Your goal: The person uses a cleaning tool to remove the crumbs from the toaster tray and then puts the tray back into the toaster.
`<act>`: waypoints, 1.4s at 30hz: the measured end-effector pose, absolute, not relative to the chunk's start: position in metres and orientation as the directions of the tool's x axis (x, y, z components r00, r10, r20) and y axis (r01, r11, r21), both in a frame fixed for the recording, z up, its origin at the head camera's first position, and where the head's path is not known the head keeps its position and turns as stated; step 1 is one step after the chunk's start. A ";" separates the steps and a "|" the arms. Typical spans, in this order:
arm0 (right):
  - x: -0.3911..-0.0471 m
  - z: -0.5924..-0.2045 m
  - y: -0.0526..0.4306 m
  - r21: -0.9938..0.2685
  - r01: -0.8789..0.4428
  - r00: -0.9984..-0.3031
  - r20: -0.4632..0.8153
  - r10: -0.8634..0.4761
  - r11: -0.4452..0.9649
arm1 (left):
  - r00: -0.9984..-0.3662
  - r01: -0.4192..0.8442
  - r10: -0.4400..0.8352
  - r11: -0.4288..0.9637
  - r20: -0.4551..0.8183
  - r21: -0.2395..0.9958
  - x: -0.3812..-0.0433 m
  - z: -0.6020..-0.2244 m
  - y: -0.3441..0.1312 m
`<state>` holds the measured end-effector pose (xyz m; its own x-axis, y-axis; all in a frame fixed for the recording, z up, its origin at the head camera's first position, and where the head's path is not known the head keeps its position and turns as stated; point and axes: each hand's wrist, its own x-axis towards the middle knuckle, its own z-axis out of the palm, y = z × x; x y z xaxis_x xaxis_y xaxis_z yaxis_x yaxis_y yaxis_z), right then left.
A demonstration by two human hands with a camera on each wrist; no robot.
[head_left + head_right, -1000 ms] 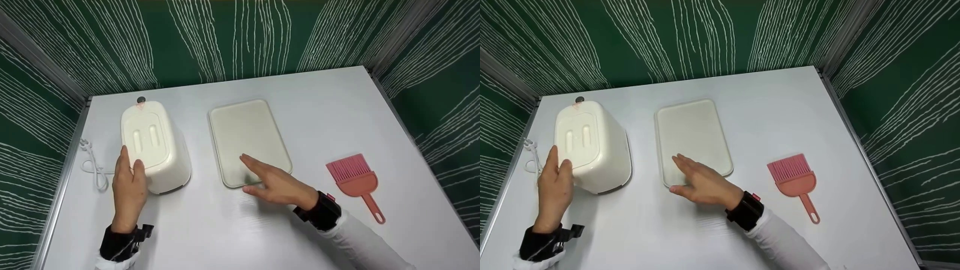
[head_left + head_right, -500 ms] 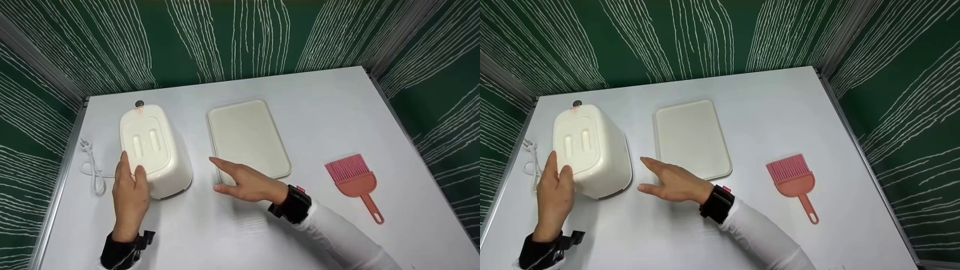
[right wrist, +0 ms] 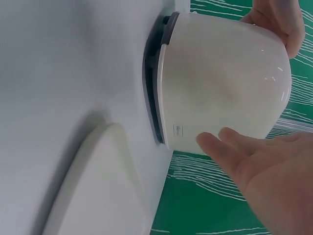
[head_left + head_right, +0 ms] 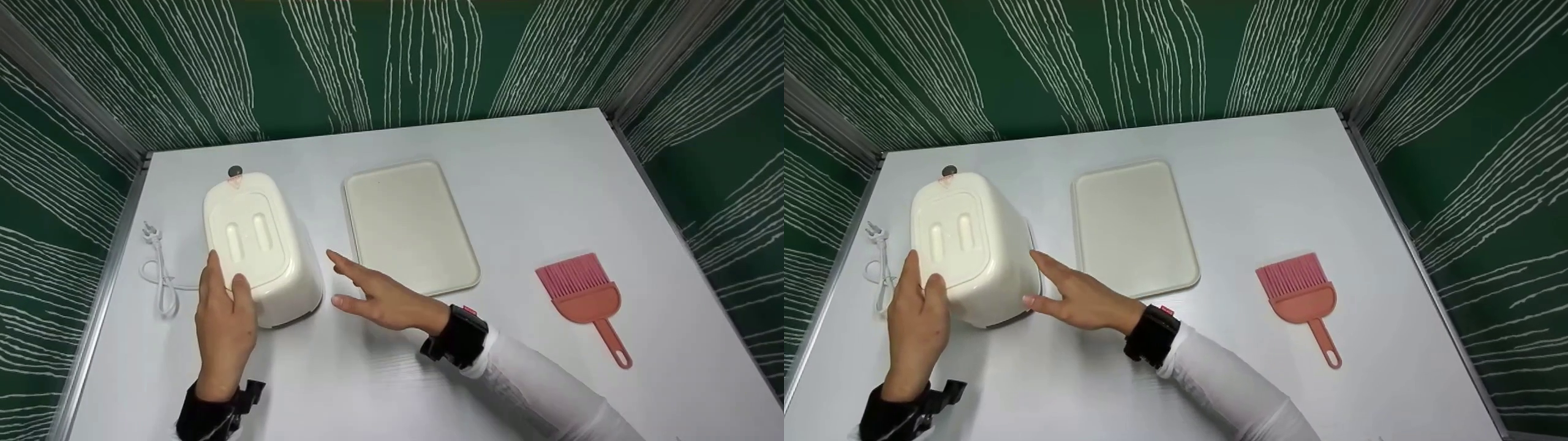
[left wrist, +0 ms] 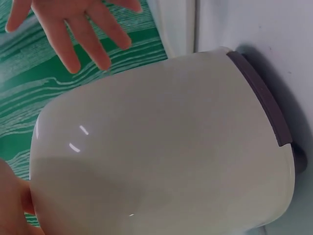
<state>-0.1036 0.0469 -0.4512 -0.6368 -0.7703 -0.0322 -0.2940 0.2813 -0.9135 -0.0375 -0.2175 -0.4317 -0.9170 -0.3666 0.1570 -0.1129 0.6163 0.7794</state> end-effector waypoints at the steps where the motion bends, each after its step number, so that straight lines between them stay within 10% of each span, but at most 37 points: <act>1: -0.104 -0.451 0.045 -0.928 -0.265 -0.634 -0.036 -0.772 0.261 | -0.918 -0.113 -0.366 0.614 0.155 0.781 -0.037 -0.432 -0.216; 8: -0.098 -0.456 0.031 -0.976 -0.114 -0.619 -0.077 -0.781 0.187 | -0.911 -0.114 -0.374 0.629 0.172 0.769 -0.031 -0.434 -0.209; 42: -0.071 -0.458 0.041 -0.966 -0.173 -0.611 -0.048 -0.790 0.192 | -0.871 -0.115 -0.408 0.712 0.275 0.692 0.003 -0.438 -0.183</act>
